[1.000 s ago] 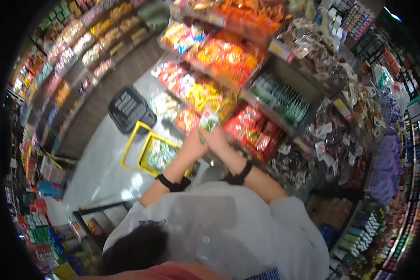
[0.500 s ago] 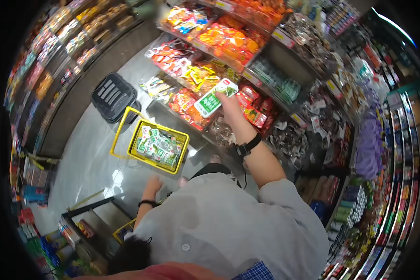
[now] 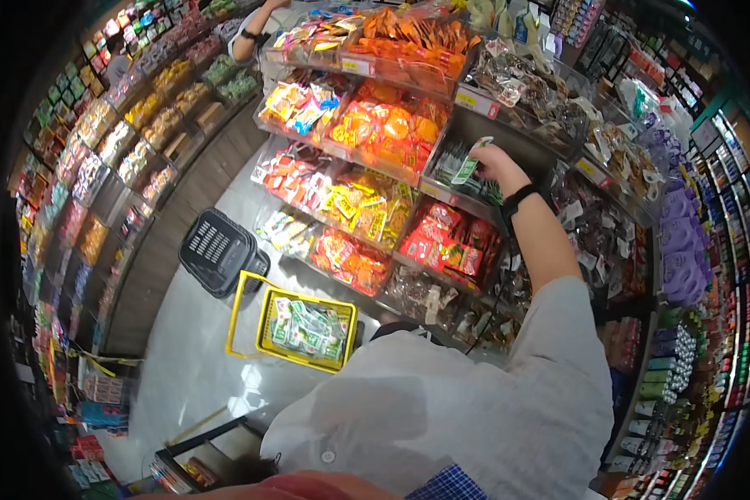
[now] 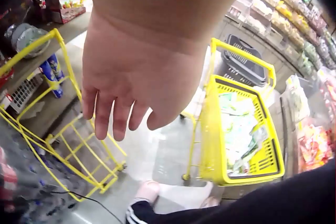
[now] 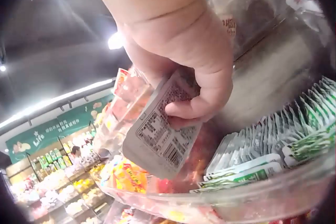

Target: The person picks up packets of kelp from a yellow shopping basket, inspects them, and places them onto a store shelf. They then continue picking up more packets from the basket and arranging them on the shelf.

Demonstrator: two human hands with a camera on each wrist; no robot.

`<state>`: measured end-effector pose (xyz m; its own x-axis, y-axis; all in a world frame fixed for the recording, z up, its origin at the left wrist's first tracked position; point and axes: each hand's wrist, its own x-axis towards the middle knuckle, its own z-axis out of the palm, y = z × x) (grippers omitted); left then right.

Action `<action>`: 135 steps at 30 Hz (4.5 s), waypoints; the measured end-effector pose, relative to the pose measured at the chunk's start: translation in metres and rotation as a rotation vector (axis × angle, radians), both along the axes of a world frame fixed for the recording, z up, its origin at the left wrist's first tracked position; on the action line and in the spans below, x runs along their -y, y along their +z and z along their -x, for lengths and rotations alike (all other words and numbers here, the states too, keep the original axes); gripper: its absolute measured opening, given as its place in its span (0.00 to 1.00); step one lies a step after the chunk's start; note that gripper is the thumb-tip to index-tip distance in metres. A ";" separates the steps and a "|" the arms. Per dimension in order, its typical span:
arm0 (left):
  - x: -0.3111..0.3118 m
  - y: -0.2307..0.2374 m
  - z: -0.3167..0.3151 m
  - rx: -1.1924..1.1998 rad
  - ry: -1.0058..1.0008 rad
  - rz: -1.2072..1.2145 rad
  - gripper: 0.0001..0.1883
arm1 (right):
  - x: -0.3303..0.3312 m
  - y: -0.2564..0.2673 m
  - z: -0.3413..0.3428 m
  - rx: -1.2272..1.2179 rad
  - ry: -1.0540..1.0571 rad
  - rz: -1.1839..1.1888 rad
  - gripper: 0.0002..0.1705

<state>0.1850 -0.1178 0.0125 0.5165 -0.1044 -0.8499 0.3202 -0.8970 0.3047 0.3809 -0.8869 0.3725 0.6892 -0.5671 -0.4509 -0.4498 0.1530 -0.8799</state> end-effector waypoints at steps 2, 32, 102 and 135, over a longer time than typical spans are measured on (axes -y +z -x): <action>0.026 0.010 -0.030 0.046 0.010 0.021 0.20 | 0.027 -0.022 -0.035 -0.109 0.021 -0.032 0.10; 0.075 -0.032 -0.078 0.107 0.108 0.123 0.19 | 0.053 -0.040 -0.083 -0.021 0.031 0.130 0.16; 0.002 -0.034 -0.085 0.556 0.996 0.515 0.14 | -0.544 -0.396 -0.084 -0.070 1.158 0.086 0.19; 0.142 0.246 -0.111 0.382 -0.006 1.146 0.34 | -0.455 -0.069 0.158 0.322 0.440 -0.337 0.22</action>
